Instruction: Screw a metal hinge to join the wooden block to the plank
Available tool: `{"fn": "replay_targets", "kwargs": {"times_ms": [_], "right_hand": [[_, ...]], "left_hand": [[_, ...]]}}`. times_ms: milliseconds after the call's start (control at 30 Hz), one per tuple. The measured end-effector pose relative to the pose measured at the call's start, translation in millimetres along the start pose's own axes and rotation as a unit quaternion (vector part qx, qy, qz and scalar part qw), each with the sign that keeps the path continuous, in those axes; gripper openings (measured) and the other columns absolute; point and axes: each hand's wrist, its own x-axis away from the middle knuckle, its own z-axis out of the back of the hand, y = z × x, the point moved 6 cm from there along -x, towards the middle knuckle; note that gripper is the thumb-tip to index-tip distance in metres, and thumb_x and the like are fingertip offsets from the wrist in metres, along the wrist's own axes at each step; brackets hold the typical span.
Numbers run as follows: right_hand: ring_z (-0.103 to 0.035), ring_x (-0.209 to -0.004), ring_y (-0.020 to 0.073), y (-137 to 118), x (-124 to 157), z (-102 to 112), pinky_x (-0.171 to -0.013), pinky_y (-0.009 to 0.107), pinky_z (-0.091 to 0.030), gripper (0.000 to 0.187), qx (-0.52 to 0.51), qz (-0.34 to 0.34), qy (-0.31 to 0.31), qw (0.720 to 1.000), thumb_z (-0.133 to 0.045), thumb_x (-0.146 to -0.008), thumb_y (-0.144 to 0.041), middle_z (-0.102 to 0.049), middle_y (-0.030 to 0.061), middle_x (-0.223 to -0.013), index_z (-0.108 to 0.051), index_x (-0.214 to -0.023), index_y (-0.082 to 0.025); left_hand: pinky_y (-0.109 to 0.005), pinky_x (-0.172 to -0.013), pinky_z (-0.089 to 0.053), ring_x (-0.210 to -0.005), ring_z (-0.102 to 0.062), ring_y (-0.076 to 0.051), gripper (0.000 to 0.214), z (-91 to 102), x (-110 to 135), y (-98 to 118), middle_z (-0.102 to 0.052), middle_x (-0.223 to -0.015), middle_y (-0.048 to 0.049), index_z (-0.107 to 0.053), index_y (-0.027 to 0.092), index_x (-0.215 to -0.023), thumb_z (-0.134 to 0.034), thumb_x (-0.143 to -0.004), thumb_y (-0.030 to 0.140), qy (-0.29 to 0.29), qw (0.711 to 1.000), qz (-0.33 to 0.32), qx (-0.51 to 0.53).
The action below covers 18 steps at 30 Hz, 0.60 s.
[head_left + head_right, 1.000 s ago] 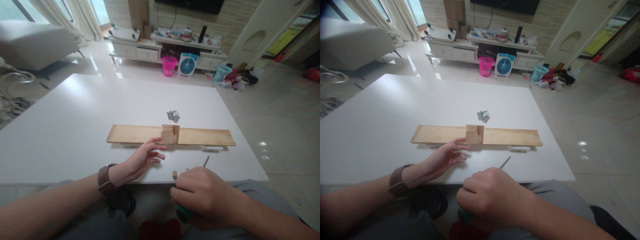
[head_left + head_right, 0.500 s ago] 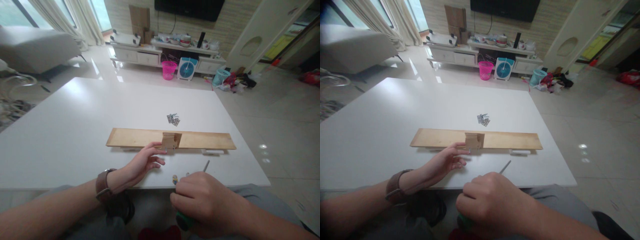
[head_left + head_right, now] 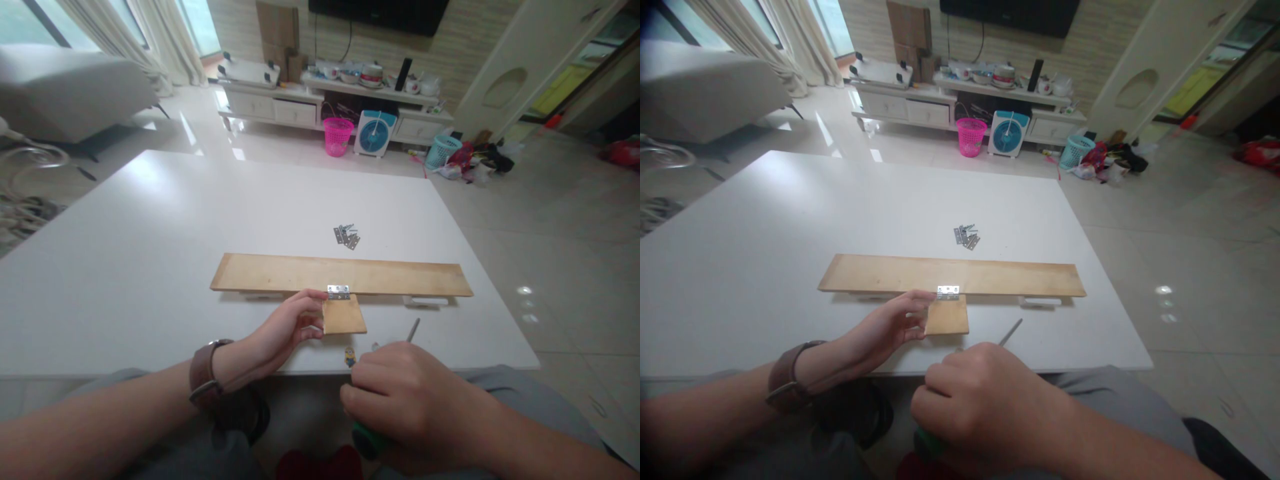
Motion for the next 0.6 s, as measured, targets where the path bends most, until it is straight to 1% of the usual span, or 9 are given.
{"fn": "replay_targets", "kwargs": {"times_ms": [200,367,533,600], "right_hand": [[-0.037,-0.059,0.0135,0.8,0.3,-1.4,-0.05,0.033,-0.023,0.012,0.001,-0.003,-0.004,1.0,-0.049,-0.085,-0.014,-0.055,-0.0038,-0.068,-0.056,-0.077,-0.021],[-0.037,-0.059,0.0138,2.1,-0.8,-1.4,-0.05,0.033,-0.023,0.014,0.004,-0.004,-0.006,1.0,-0.048,-0.085,-0.013,-0.054,-0.0038,-0.068,-0.056,-0.077,-0.021],[-0.038,-0.06,0.0136,1.9,-1.2,-1.2,-0.051,0.033,-0.024,0.013,-0.009,0.002,-0.015,1.0,-0.048,-0.087,-0.016,-0.055,-0.0034,-0.069,-0.056,-0.078,-0.02],[-0.037,-0.059,0.0137,1.8,-1.0,-0.2,-0.051,0.033,-0.024,0.015,-0.011,0.002,-0.009,1.0,-0.047,-0.087,-0.014,-0.055,-0.0033,-0.069,-0.056,-0.076,-0.02]], "left_hand": [[-0.026,-0.068,-0.047,-0.08,-0.057,-0.014,0.032,-3.1,3.2,1.7,-0.064,-0.095,-0.0037,-0.067,0.016,-0.106,-0.072,-0.075,0.02,0.01,1.0,0.009,-0.015],[-0.025,-0.066,-0.047,-0.079,-0.056,-0.014,0.03,-3.0,4.0,1.6,-0.062,-0.092,-0.0029,-0.066,0.017,-0.106,-0.069,-0.076,0.019,0.026,0.999,0.008,-0.041],[-0.024,-0.064,-0.046,-0.079,-0.056,-0.014,0.027,-1.2,2.6,-1.2,-0.061,-0.093,-0.0038,-0.064,0.017,-0.104,-0.065,-0.077,0.019,0.024,0.997,0.004,-0.071],[-0.024,-0.063,-0.045,-0.078,-0.057,-0.014,0.027,0.4,2.0,-2.7,-0.061,-0.093,-0.0037,-0.063,0.018,-0.105,-0.065,-0.078,0.021,0.023,0.996,0.005,-0.085]]}}
